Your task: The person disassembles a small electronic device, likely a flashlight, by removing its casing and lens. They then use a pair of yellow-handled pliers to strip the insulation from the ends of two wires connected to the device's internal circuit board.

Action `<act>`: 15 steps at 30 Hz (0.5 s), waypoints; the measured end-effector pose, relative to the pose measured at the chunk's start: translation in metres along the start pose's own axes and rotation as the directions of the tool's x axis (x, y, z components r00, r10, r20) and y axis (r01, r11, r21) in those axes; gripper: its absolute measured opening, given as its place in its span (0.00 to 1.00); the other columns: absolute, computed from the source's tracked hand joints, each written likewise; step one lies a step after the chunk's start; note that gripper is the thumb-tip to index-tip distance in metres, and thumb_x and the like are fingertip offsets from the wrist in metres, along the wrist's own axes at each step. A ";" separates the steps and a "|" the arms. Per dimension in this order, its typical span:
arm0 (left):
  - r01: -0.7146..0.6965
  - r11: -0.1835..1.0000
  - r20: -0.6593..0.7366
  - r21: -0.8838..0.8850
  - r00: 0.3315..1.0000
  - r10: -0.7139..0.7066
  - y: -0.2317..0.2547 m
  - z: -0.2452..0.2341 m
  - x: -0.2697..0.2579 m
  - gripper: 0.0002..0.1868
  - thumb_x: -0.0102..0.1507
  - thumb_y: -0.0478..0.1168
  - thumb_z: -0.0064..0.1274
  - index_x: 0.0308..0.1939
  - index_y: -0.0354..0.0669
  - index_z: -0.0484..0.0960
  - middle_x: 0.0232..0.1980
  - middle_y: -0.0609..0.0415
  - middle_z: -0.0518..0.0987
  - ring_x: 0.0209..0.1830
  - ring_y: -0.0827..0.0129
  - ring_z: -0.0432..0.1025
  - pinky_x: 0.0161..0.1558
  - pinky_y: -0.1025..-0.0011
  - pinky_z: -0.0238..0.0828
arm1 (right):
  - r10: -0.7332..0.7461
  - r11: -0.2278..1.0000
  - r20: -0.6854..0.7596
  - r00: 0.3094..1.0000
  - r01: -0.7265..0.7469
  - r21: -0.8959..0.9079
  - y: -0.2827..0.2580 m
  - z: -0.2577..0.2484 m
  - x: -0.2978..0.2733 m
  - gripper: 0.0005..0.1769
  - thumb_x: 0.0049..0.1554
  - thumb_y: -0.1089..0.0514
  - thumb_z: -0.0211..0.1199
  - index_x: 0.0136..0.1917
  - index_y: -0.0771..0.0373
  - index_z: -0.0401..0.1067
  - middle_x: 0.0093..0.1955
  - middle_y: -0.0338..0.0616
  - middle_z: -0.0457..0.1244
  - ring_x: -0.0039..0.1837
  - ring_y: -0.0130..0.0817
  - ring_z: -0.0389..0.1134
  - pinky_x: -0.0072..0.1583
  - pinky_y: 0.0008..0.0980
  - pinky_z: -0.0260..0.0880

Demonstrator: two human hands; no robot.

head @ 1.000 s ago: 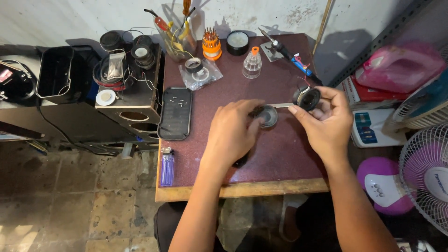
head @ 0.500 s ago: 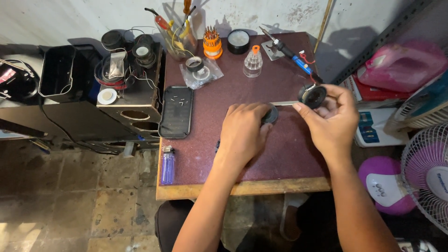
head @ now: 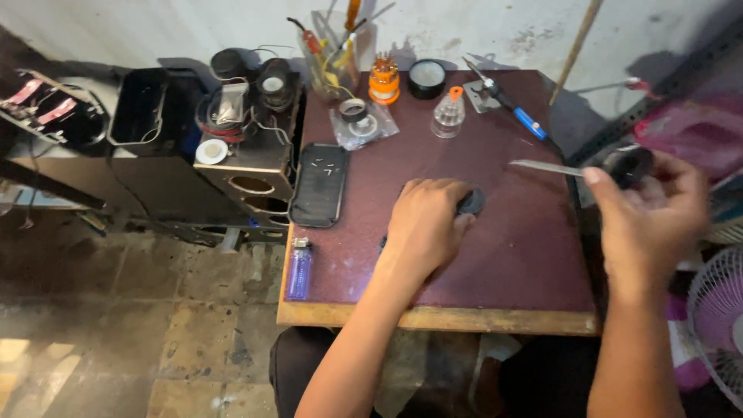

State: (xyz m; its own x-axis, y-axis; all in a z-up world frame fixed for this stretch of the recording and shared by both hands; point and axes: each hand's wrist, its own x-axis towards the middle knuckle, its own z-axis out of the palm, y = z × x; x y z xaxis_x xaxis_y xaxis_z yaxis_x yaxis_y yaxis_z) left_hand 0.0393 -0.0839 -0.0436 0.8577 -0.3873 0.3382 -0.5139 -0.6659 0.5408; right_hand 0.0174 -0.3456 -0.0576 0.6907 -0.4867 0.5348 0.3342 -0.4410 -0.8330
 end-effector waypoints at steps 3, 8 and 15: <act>-0.017 1.000 -0.039 -0.002 0.999 0.017 0.004 -0.004 -0.001 0.15 0.51 0.43 0.64 0.41 0.50 0.83 0.41 0.54 0.85 0.41 0.49 0.75 0.48 0.57 0.65 | 0.020 0.995 -0.034 0.999 -0.016 0.096 -0.009 0.002 -0.003 0.27 0.61 0.73 0.78 0.63 0.67 0.63 0.58 0.54 0.64 0.62 0.39 0.72 0.63 0.36 0.80; -0.087 0.966 -0.158 -0.244 0.986 0.050 0.023 -0.019 -0.001 0.23 0.65 0.48 0.54 0.61 0.45 0.76 0.58 0.51 0.82 0.50 0.53 0.78 0.54 0.58 0.69 | -0.001 0.995 0.000 1.000 0.001 0.103 -0.033 0.019 -0.023 0.29 0.61 0.74 0.78 0.64 0.63 0.60 0.59 0.50 0.59 0.61 0.36 0.67 0.63 0.32 0.75; 0.092 0.672 -0.193 -0.735 0.922 -0.336 0.043 -0.020 -0.001 0.13 0.68 0.46 0.47 0.51 0.44 0.76 0.59 0.52 0.81 0.49 0.68 0.76 0.47 0.70 0.74 | -0.092 0.978 0.005 0.996 0.090 0.186 -0.061 0.049 -0.057 0.32 0.57 0.73 0.75 0.67 0.66 0.59 0.67 0.56 0.58 0.61 0.36 0.62 0.61 0.37 0.73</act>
State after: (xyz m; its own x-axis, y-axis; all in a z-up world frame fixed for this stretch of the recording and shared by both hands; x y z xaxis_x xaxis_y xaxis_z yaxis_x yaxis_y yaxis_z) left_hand 0.0161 -0.0991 -0.0056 0.9604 -0.0099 0.2783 -0.2785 -0.0146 0.9603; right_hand -0.0114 -0.2543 -0.0447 0.6597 -0.4404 0.6089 0.5088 -0.3346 -0.7932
